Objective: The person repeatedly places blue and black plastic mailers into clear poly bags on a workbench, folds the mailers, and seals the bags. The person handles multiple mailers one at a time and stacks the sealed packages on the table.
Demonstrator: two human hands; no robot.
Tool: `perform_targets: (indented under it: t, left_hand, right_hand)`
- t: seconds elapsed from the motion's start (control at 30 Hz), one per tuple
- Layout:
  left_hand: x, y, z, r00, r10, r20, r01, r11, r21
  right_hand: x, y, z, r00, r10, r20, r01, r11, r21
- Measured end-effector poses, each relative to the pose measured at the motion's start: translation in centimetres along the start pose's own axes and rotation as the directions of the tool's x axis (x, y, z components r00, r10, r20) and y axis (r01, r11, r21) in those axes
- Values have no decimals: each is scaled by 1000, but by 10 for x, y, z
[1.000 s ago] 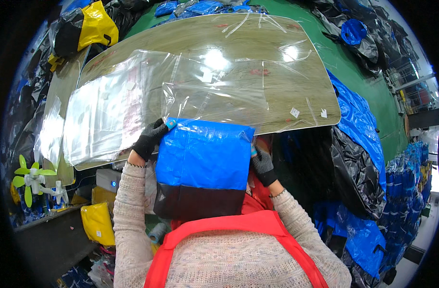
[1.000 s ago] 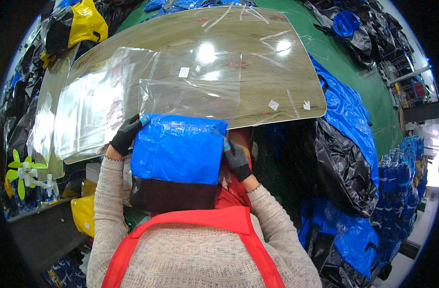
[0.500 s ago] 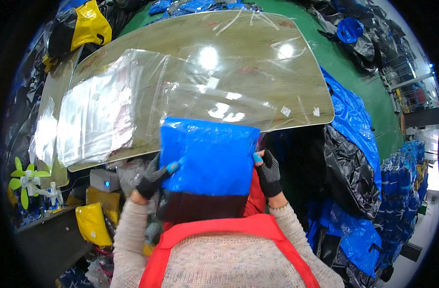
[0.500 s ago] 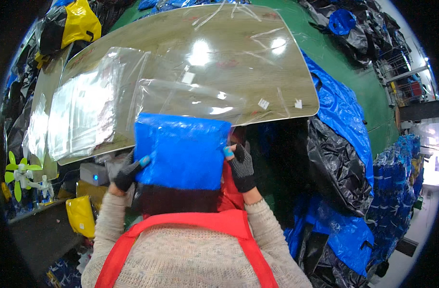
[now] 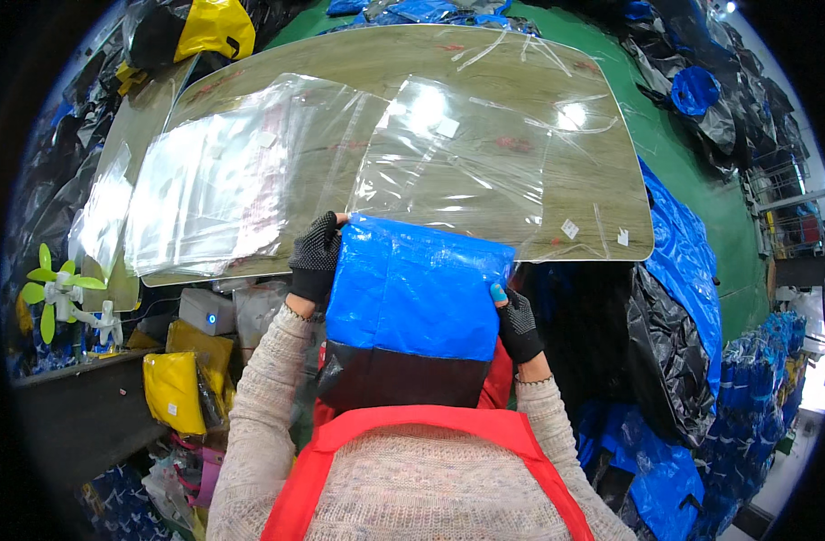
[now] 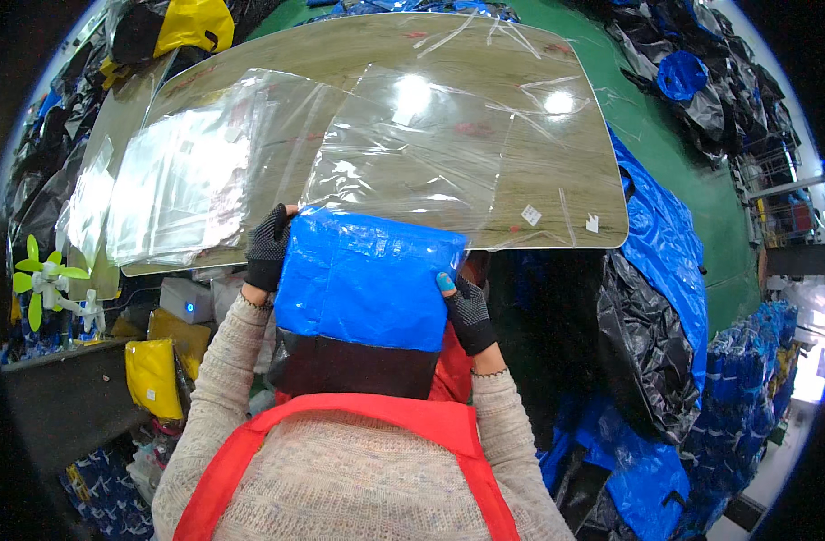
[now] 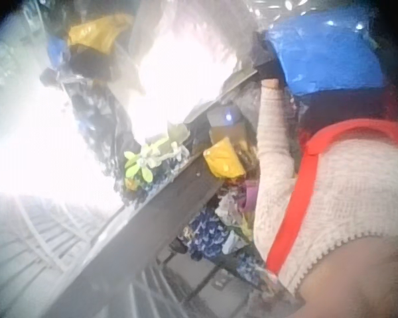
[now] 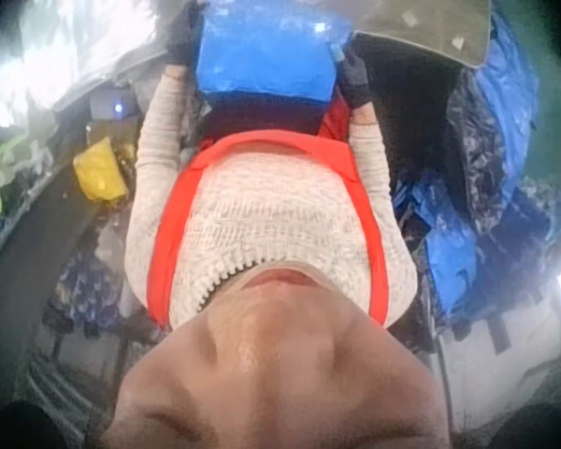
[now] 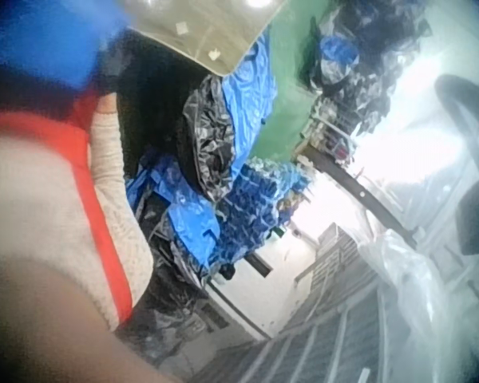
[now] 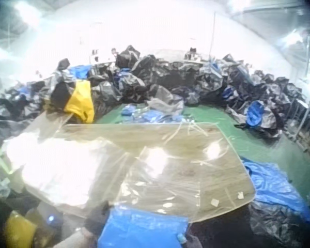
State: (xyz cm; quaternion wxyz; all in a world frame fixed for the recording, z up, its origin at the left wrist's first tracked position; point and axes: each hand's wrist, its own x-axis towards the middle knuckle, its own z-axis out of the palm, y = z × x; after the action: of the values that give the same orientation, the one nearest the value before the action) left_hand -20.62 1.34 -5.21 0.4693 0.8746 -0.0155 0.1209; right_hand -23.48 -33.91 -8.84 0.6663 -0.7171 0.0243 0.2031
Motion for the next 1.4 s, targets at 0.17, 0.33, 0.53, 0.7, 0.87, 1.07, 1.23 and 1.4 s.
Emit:
perform_targets:
  t: [0.17, 0.33, 0.53, 0.7, 0.87, 1.07, 1.23, 1.4]
  left_hand:
    - [-25, -3, 0, 952, 273, -137, -233, 940, 250]
    - [-23, -15, 6, 983, -84, -164, 56, 985, -166]
    - [-9, -14, 13, 795, -430, 428, 602, 476, -641]
    - [-19, -6, 5, 764, -407, 501, 640, 382, -666]
    - [-36, 6, 27, 955, -290, -65, 274, 944, -183]
    - [-66, -2, 32, 963, -268, 21, 265, 929, -259]
    - [-68, -19, 19, 848, -353, 395, 525, 663, -535]
    - [-51, -6, 20, 736, -570, 365, 664, 715, -220]
  right_hand:
    - [-31, -8, 15, 944, 246, -219, -262, 964, -45]
    - [-47, -18, 26, 996, 28, 87, -45, 980, 193]
    - [-38, -14, 14, 994, 101, -37, -93, 980, 176]
    - [-40, 4, 8, 997, 50, -56, -40, 985, 166]
    - [-43, 14, 5, 993, 83, -86, -57, 960, 274]
    - [-56, 9, 5, 973, -93, -213, 129, 978, 161]
    - [-50, 5, -3, 981, 44, -188, -58, 996, -68]
    - [-30, 2, -8, 981, -125, -149, 137, 988, 73]
